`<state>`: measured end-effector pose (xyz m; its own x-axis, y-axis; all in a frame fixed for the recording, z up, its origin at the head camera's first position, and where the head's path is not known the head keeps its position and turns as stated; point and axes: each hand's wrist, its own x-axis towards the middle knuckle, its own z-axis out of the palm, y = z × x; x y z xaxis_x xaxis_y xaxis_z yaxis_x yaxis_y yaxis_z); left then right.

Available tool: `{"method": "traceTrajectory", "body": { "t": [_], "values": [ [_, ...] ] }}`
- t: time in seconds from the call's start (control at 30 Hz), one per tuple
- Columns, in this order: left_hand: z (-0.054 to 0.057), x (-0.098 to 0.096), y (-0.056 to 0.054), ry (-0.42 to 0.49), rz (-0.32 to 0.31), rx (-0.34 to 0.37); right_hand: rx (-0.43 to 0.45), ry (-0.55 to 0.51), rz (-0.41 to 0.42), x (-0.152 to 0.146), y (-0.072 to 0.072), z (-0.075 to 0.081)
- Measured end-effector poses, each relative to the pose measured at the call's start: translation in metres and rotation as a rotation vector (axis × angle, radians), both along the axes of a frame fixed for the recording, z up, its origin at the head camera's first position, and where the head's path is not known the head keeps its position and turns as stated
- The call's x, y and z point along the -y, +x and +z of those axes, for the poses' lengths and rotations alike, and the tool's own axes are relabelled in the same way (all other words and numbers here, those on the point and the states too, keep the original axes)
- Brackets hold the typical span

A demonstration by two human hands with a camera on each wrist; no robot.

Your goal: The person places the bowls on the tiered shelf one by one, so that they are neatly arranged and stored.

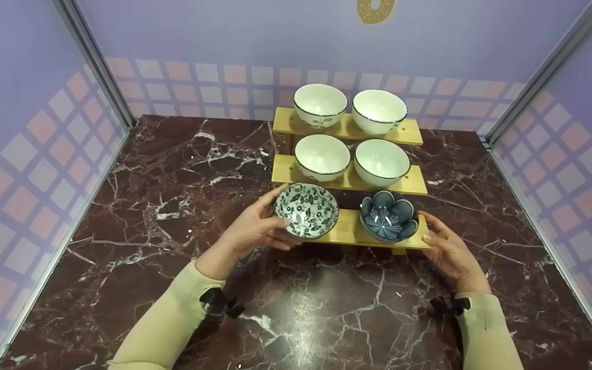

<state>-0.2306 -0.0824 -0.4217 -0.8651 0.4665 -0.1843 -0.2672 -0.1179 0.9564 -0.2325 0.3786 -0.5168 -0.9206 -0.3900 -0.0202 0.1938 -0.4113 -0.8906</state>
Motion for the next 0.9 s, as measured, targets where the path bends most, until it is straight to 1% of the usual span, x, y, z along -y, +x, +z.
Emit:
{"method": "traceTrajectory", "body": {
  "t": [0.27,0.4,0.63,0.9],
  "values": [
    [-0.004,-0.017,-0.002,0.037,-0.046,0.015,0.004,0.020,-0.013,0.000,0.000,0.001],
    [-0.007,-0.022,-0.003,0.053,-0.060,0.026,0.000,0.011,0.002,0.000,0.000,0.000],
    [-0.014,-0.027,-0.007,0.064,-0.063,0.037,-0.007,-0.027,0.019,0.000,-0.001,-0.002],
    [-0.018,-0.028,-0.009,0.058,-0.057,0.040,-0.004,-0.002,0.006,-0.001,-0.001,-0.002]
  ]
}}
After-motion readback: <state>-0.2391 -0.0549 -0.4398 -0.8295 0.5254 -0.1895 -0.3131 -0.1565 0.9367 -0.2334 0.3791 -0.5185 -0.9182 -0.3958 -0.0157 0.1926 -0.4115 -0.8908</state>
